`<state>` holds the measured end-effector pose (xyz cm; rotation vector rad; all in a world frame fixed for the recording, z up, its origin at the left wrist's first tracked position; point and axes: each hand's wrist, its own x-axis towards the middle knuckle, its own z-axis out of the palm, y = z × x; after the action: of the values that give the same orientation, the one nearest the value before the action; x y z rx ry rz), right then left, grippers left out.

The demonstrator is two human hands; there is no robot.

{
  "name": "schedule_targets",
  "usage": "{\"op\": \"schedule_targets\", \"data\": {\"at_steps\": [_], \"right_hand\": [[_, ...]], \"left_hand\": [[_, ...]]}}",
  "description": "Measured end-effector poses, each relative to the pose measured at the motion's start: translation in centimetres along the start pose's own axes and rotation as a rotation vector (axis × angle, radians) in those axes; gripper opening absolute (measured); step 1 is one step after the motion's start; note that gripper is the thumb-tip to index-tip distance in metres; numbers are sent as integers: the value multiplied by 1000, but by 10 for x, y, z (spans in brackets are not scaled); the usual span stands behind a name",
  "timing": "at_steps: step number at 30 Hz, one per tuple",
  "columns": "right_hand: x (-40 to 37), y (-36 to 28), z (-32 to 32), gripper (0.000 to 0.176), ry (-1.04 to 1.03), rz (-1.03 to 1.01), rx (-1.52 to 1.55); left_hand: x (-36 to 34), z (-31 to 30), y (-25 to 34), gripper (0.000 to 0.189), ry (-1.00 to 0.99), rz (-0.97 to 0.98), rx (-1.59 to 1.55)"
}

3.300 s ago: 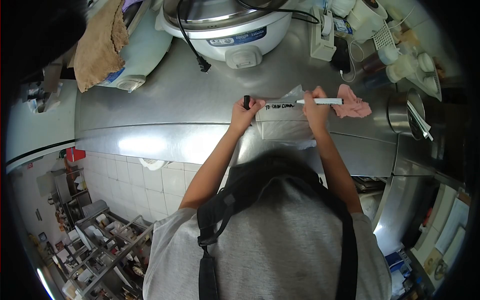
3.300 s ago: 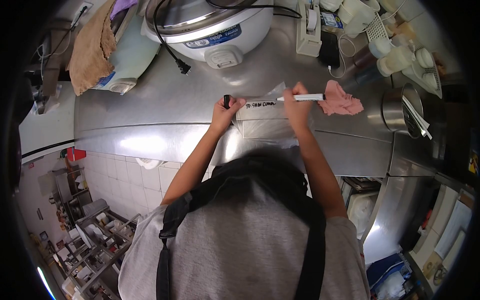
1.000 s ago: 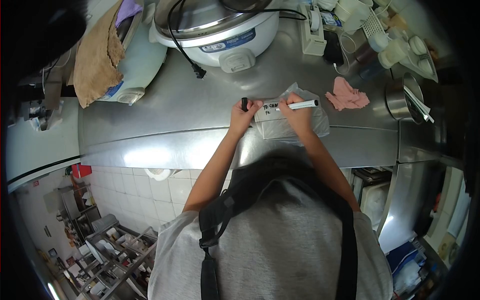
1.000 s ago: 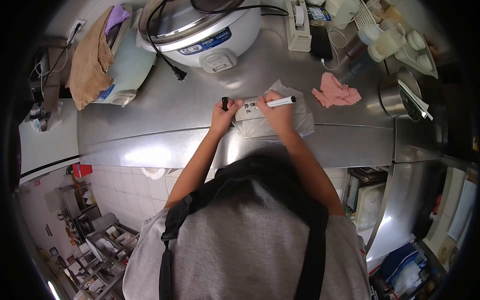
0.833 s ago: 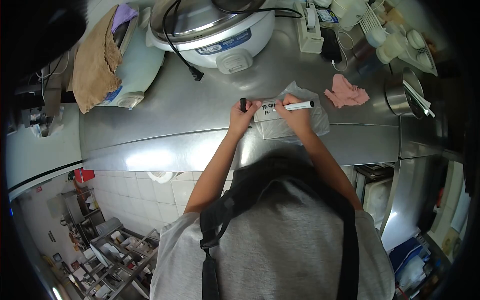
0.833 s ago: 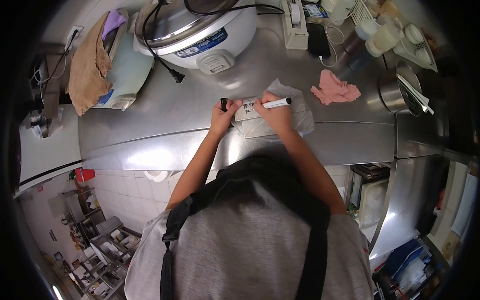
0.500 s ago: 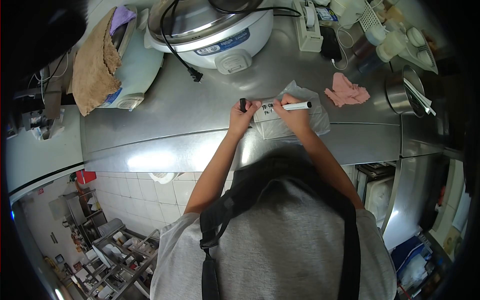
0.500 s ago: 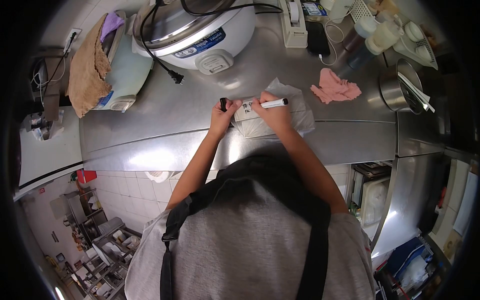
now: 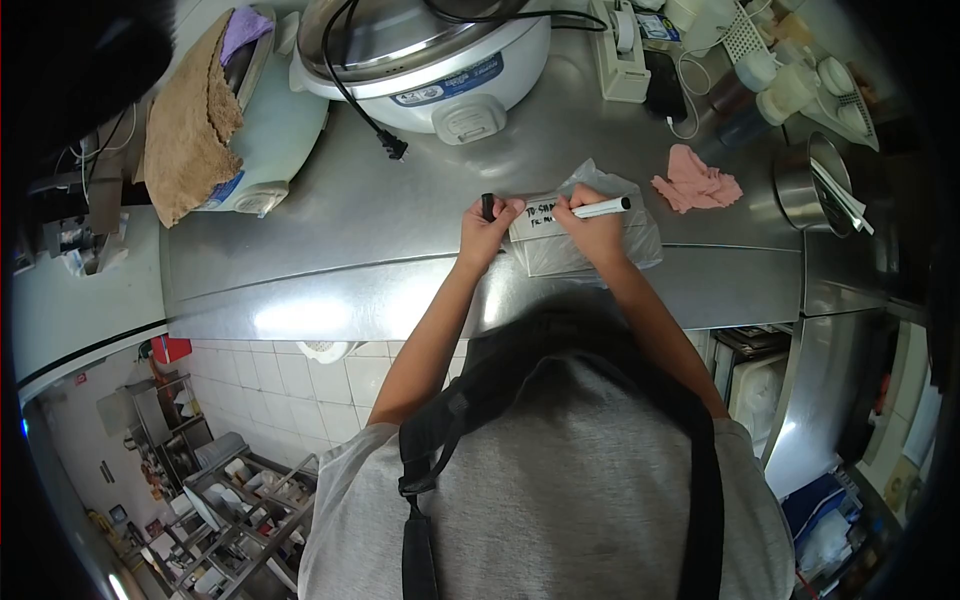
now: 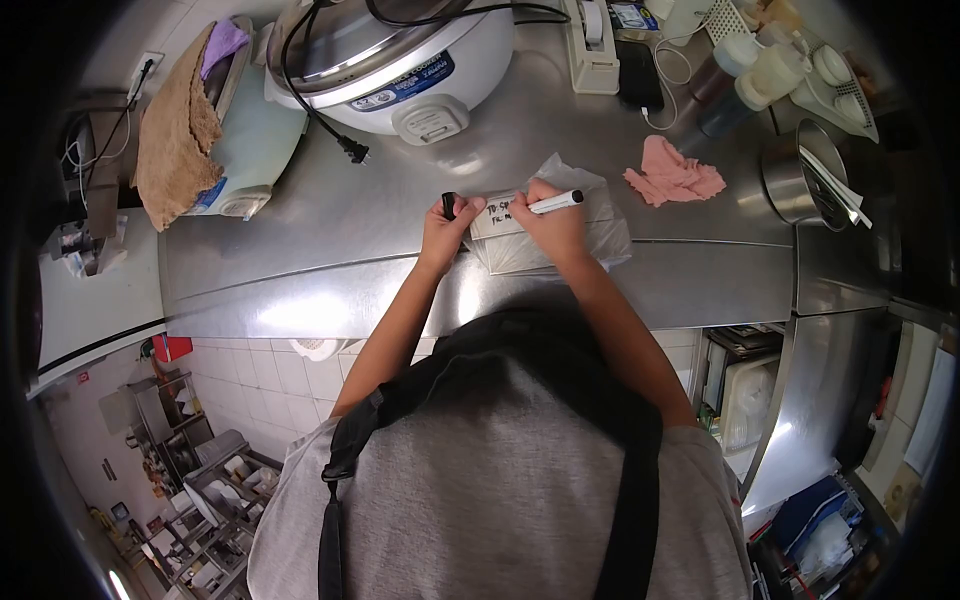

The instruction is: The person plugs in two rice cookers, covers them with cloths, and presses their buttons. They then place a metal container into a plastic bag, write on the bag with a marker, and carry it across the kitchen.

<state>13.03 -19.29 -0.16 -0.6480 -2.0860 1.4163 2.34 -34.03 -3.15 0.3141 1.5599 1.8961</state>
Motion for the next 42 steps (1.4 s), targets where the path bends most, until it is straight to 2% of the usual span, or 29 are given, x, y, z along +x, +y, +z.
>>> {"op": "schedule_targets", "data": {"at_steps": [11,14,17,23,32,42], "right_hand": [[1,0,1,32,19,10,-12],[0,3,1,28,7,-4,-2],[0,8,0,29,109,-28,39],[-1,7,-15,29,38,40,72],[-2,7,-11,28,11,-1,-15],[-2,7,-13,29,56,10,21]], "left_hand": [[3,-5,-5,28,-18,-10,17],[3,-3,-5,27,1,-2,15],[0,1,-1,29,11,8,9],[1,0,-1,28,5,6,36],[2,-3,-5,25,2,9,13],[1,0,-4,27,15,1,9]]}}
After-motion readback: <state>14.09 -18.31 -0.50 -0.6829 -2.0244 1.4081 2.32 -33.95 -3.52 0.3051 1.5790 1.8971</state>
